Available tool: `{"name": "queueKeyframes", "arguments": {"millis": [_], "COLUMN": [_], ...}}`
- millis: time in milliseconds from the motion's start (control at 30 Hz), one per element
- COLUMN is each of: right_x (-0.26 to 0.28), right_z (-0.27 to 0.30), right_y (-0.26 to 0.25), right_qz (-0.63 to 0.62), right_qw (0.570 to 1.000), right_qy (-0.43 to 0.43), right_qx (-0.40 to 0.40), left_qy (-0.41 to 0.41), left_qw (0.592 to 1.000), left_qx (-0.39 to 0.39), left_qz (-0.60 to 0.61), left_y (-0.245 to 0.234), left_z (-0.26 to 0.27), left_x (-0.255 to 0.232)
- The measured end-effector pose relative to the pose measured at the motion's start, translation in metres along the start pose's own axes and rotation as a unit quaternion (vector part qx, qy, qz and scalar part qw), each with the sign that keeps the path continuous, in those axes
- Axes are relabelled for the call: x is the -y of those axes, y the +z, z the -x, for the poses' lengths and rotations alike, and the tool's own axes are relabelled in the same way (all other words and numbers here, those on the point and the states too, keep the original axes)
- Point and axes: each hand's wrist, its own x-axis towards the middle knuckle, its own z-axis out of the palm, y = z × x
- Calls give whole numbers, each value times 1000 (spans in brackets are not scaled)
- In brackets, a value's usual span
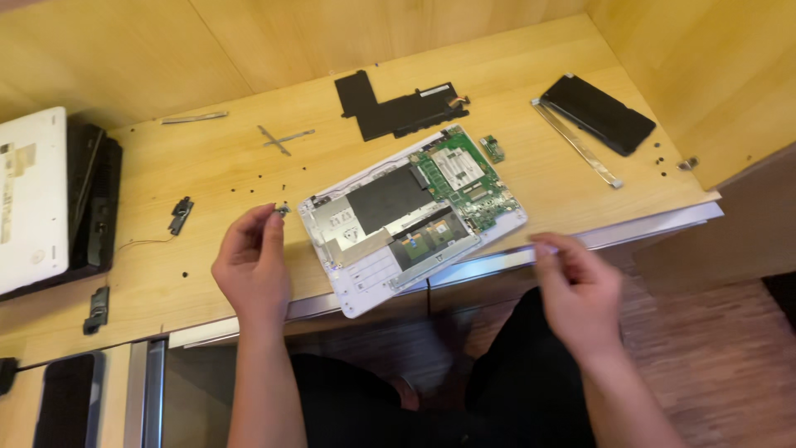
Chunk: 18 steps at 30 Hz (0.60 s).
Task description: The person disassembles a white laptop by removing screws and detaching internal components. They use a screwdriver to loosen screws, then remove the battery, a small circuit board, and the motherboard, placing each part on the desk.
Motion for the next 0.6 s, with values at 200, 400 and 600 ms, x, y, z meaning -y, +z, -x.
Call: {"name": "queueKeyframes", "arguments": {"millis": [200,400,600], "right_x": [23,25,22], "right_z": [47,44,-59], "right_y": [22,20,-7], "right_qz": [-78,-115,80], "right_qw": [960,945,988], "right_qy": [-42,-36,56], "right_qx": [266,304,123], "left_qy": [194,109,251], "left_qw": [946,954,937], "left_qx": [256,275,180], "left_qz": [-33,-41,-166], "left_y": [47,50,9], "left_z": [121,152,111], "left_x": [-55,-50,-41]}}
